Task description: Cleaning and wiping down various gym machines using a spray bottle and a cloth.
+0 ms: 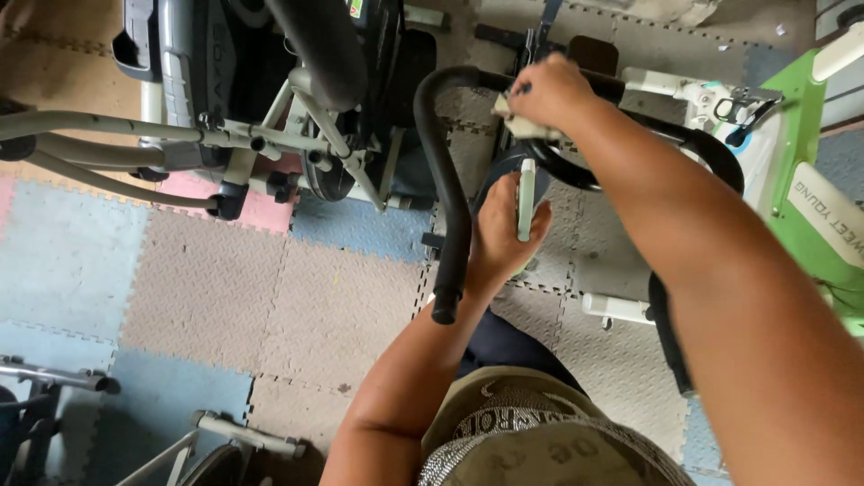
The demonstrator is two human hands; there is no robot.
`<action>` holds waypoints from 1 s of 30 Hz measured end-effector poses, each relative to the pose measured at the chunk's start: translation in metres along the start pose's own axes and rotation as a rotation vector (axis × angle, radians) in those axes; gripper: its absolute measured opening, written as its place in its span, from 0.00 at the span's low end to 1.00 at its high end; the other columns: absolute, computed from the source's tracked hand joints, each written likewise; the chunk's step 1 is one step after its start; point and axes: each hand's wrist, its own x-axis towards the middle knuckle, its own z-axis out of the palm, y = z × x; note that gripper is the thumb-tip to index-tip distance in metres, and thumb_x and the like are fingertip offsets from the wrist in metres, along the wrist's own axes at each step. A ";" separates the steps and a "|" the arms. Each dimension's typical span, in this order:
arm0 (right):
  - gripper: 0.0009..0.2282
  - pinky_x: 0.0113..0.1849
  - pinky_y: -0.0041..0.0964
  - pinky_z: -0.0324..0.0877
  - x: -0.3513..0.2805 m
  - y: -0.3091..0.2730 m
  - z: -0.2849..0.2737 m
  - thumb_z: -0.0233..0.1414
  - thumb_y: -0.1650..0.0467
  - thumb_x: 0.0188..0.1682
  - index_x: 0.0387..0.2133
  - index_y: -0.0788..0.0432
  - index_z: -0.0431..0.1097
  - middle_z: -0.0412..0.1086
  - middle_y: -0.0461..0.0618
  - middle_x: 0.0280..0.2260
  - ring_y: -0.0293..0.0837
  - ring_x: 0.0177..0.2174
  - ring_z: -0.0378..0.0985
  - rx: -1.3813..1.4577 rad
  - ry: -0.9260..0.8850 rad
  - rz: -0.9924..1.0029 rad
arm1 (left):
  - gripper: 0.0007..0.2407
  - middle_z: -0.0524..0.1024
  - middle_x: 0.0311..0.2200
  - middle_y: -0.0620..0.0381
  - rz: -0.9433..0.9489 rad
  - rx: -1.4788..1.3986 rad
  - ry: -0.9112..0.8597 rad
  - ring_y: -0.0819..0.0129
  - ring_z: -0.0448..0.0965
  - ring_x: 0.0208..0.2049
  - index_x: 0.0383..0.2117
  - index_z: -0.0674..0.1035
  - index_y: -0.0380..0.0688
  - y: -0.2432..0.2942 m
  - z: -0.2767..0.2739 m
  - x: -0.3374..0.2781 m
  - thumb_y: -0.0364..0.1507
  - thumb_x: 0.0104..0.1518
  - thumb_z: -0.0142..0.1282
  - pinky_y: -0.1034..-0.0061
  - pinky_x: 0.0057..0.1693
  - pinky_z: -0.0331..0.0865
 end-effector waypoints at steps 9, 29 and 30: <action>0.14 0.42 0.58 0.73 0.032 0.016 0.000 0.61 0.61 0.45 0.42 0.51 0.80 0.69 0.58 0.44 0.62 0.43 0.74 -0.302 -0.059 -0.253 | 0.14 0.74 0.32 0.44 -0.098 0.022 -0.023 0.47 0.78 0.33 0.45 0.72 0.40 -0.063 0.019 -0.014 0.26 0.55 0.61 0.59 0.42 0.73; 0.17 0.48 0.52 0.68 0.042 -0.008 -0.017 0.49 0.75 0.49 0.51 0.49 0.66 0.65 0.52 0.52 0.53 0.48 0.71 0.075 -0.329 -0.228 | 0.22 0.77 0.51 0.44 -0.216 0.525 0.080 0.44 0.79 0.47 0.57 0.74 0.50 -0.136 -0.134 0.094 0.34 0.55 0.62 0.59 0.49 0.73; 0.17 0.48 0.52 0.68 0.041 -0.006 -0.024 0.49 0.75 0.49 0.51 0.49 0.66 0.65 0.52 0.52 0.53 0.48 0.71 0.077 -0.326 -0.224 | 0.22 0.77 0.51 0.44 -0.213 0.524 0.075 0.44 0.79 0.47 0.57 0.74 0.50 -0.158 -0.132 0.104 0.34 0.55 0.62 0.59 0.49 0.73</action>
